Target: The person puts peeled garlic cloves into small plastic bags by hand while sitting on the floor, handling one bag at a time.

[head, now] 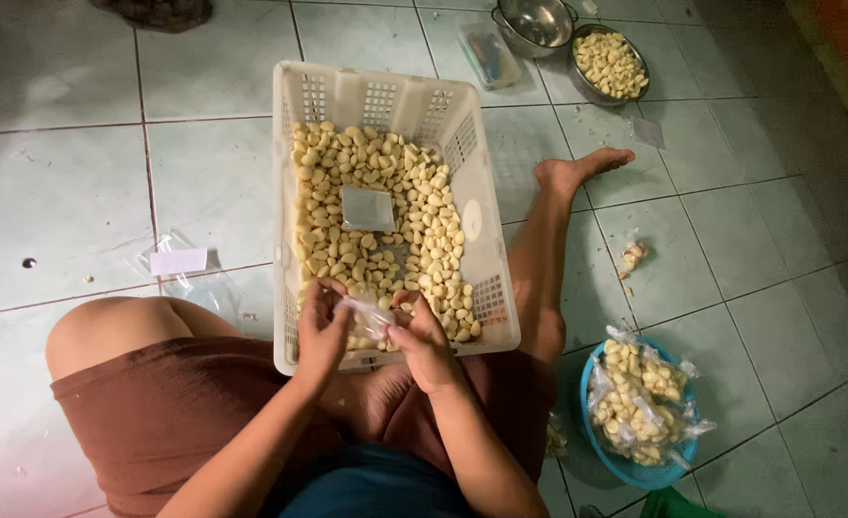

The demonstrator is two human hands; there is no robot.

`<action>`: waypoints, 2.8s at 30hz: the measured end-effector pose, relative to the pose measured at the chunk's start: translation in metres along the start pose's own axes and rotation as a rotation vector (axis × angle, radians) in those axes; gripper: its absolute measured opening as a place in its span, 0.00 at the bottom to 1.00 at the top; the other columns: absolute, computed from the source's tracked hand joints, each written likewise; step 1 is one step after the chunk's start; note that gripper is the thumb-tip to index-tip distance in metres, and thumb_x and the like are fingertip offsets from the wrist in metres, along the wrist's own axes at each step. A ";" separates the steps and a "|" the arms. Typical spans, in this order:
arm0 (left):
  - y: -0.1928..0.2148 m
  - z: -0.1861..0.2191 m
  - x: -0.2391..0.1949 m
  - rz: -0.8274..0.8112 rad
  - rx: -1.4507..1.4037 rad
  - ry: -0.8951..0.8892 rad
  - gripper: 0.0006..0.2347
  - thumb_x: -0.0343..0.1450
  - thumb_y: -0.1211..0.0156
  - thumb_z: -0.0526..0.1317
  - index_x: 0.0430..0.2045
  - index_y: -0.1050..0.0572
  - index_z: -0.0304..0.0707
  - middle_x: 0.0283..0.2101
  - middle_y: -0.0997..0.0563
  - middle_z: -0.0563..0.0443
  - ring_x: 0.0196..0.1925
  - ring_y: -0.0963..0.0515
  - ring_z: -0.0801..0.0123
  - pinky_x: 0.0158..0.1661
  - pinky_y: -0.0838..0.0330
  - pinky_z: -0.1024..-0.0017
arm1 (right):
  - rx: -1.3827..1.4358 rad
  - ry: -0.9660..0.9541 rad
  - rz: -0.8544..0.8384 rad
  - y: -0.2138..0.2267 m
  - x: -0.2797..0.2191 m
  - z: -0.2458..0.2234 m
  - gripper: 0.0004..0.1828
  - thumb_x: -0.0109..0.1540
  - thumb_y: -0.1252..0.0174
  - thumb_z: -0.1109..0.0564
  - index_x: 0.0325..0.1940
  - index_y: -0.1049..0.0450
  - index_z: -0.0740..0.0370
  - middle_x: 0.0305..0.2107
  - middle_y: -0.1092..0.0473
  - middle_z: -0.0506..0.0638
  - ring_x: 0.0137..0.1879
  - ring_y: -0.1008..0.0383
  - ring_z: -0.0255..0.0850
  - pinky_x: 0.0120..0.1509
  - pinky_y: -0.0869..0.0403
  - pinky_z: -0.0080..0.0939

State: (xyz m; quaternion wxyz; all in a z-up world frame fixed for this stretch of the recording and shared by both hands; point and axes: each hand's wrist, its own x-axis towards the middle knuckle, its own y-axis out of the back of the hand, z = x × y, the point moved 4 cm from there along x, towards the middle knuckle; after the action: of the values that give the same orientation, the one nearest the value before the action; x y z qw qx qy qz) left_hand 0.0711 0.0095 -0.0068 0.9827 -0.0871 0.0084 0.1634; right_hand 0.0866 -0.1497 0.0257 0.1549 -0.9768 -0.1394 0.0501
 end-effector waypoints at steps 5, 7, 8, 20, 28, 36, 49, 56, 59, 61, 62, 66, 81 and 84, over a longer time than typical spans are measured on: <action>-0.009 0.024 -0.014 0.027 0.045 0.011 0.09 0.70 0.43 0.27 0.41 0.28 0.38 0.21 0.30 0.50 0.22 0.32 0.70 0.28 0.38 0.71 | -0.358 0.093 -0.041 0.016 0.008 0.014 0.07 0.59 0.37 0.68 0.37 0.17 0.62 0.18 0.43 0.40 0.28 0.44 0.27 0.38 0.36 0.29; -0.023 0.022 -0.031 -0.046 0.303 -0.306 0.06 0.65 0.40 0.28 0.32 0.24 0.38 0.23 0.23 0.43 0.24 0.24 0.55 0.29 0.30 0.64 | -1.046 0.425 0.182 0.017 0.012 0.006 0.05 0.55 0.31 0.58 0.29 0.18 0.47 0.23 0.33 0.49 0.31 0.29 0.49 0.39 0.30 0.43; -0.020 0.014 -0.030 -0.046 0.304 -0.306 0.06 0.65 0.40 0.28 0.32 0.24 0.38 0.23 0.23 0.43 0.24 0.24 0.55 0.29 0.30 0.64 | -1.045 0.425 0.182 0.016 0.012 0.003 0.05 0.55 0.31 0.58 0.29 0.18 0.47 0.23 0.33 0.49 0.31 0.29 0.49 0.39 0.30 0.43; -0.010 0.066 -0.013 -0.808 1.311 -1.043 0.12 0.67 0.42 0.45 0.15 0.18 0.42 0.52 0.26 0.50 0.52 0.30 0.55 0.50 0.35 0.61 | -1.497 0.084 -0.185 0.015 0.059 -0.011 0.09 0.54 0.33 0.53 0.39 0.18 0.48 0.49 0.31 0.50 0.55 0.30 0.51 0.58 0.34 0.55; 0.021 0.048 0.054 -0.411 1.370 -0.753 0.04 0.72 0.44 0.38 0.38 0.26 0.48 0.44 0.30 0.56 0.47 0.23 0.59 0.42 0.24 0.67 | -0.539 0.139 -0.393 0.001 0.136 -0.006 0.24 0.54 0.48 0.69 0.50 0.17 0.60 0.44 0.26 0.57 0.53 0.29 0.48 0.62 0.33 0.50; 0.053 0.023 0.050 -0.358 1.286 -0.562 0.08 0.70 0.43 0.34 0.41 0.26 0.48 0.54 0.32 0.48 0.60 0.23 0.40 0.44 0.19 0.58 | -0.662 0.047 -0.460 0.029 0.171 0.087 0.31 0.63 0.44 0.32 0.60 0.30 0.54 0.54 0.29 0.58 0.60 0.27 0.52 0.63 0.27 0.51; 0.073 -0.001 0.060 -0.084 1.126 -0.708 0.04 0.73 0.42 0.37 0.39 0.26 0.48 0.45 0.24 0.51 0.52 0.20 0.50 0.53 0.24 0.59 | -1.573 0.438 -0.537 -0.003 0.163 0.124 0.70 0.44 0.40 0.13 0.73 0.46 0.65 0.71 0.48 0.68 0.72 0.41 0.61 0.73 0.46 0.67; 0.072 0.013 0.059 -0.058 1.198 -0.728 0.07 0.72 0.43 0.35 0.41 0.24 0.50 0.36 0.23 0.55 0.34 0.17 0.62 0.40 0.23 0.68 | -1.758 0.636 -0.460 0.014 0.158 0.160 0.53 0.49 0.46 0.13 0.57 0.37 0.57 0.58 0.41 0.59 0.66 0.38 0.59 0.58 0.36 0.64; 0.071 0.012 0.058 -0.055 1.185 -0.726 0.06 0.72 0.42 0.36 0.41 0.25 0.49 0.35 0.23 0.55 0.32 0.17 0.62 0.39 0.23 0.68 | -1.553 0.585 -0.527 0.019 0.152 0.165 0.44 0.51 0.44 0.16 0.49 0.35 0.53 0.49 0.37 0.53 0.63 0.36 0.62 0.48 0.26 0.63; 0.071 0.013 0.055 -0.052 1.146 -0.763 0.06 0.72 0.42 0.35 0.39 0.24 0.50 0.43 0.22 0.54 0.38 0.16 0.59 0.43 0.23 0.66 | -1.609 0.606 -0.509 0.014 0.148 0.153 0.41 0.52 0.46 0.16 0.41 0.33 0.56 0.49 0.38 0.51 0.61 0.35 0.60 0.41 0.23 0.59; 0.070 0.011 0.054 -0.053 1.147 -0.764 0.06 0.72 0.42 0.35 0.39 0.24 0.50 0.43 0.22 0.54 0.38 0.16 0.59 0.43 0.23 0.66 | -1.608 0.607 -0.507 0.009 0.147 0.145 0.41 0.52 0.46 0.16 0.41 0.33 0.56 0.49 0.38 0.51 0.61 0.35 0.60 0.41 0.23 0.59; 0.068 0.008 0.053 -0.103 1.127 -0.755 0.07 0.70 0.40 0.34 0.39 0.22 0.51 0.50 0.23 0.49 0.49 0.18 0.51 0.54 0.25 0.59 | -1.697 0.620 -0.493 0.002 0.146 0.135 0.44 0.50 0.46 0.17 0.40 0.24 0.61 0.52 0.35 0.55 0.58 0.32 0.62 0.42 0.23 0.60; 0.022 -0.003 0.086 -0.328 1.373 -0.472 0.06 0.69 0.39 0.37 0.36 0.21 0.52 0.46 0.25 0.51 0.46 0.18 0.54 0.49 0.21 0.60 | -1.638 0.405 -0.485 0.031 0.156 0.141 0.27 0.50 0.37 0.32 0.31 0.23 0.59 0.30 0.27 0.57 0.44 0.21 0.54 0.42 0.21 0.51; 0.008 -0.021 0.097 -0.345 1.384 -0.393 0.06 0.68 0.38 0.36 0.36 0.20 0.51 0.47 0.25 0.48 0.42 0.16 0.50 0.44 0.19 0.58 | -1.498 0.186 -0.475 0.056 0.166 0.150 0.18 0.52 0.37 0.39 0.25 0.24 0.55 0.26 0.26 0.55 0.42 0.21 0.56 0.44 0.23 0.54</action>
State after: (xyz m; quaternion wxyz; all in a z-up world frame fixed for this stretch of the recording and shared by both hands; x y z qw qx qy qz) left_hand 0.1606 0.0446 -0.0330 0.8078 0.5834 -0.0805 -0.0235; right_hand 0.2386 -0.1095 -0.1430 -0.5265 -0.7653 -0.3271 -0.1735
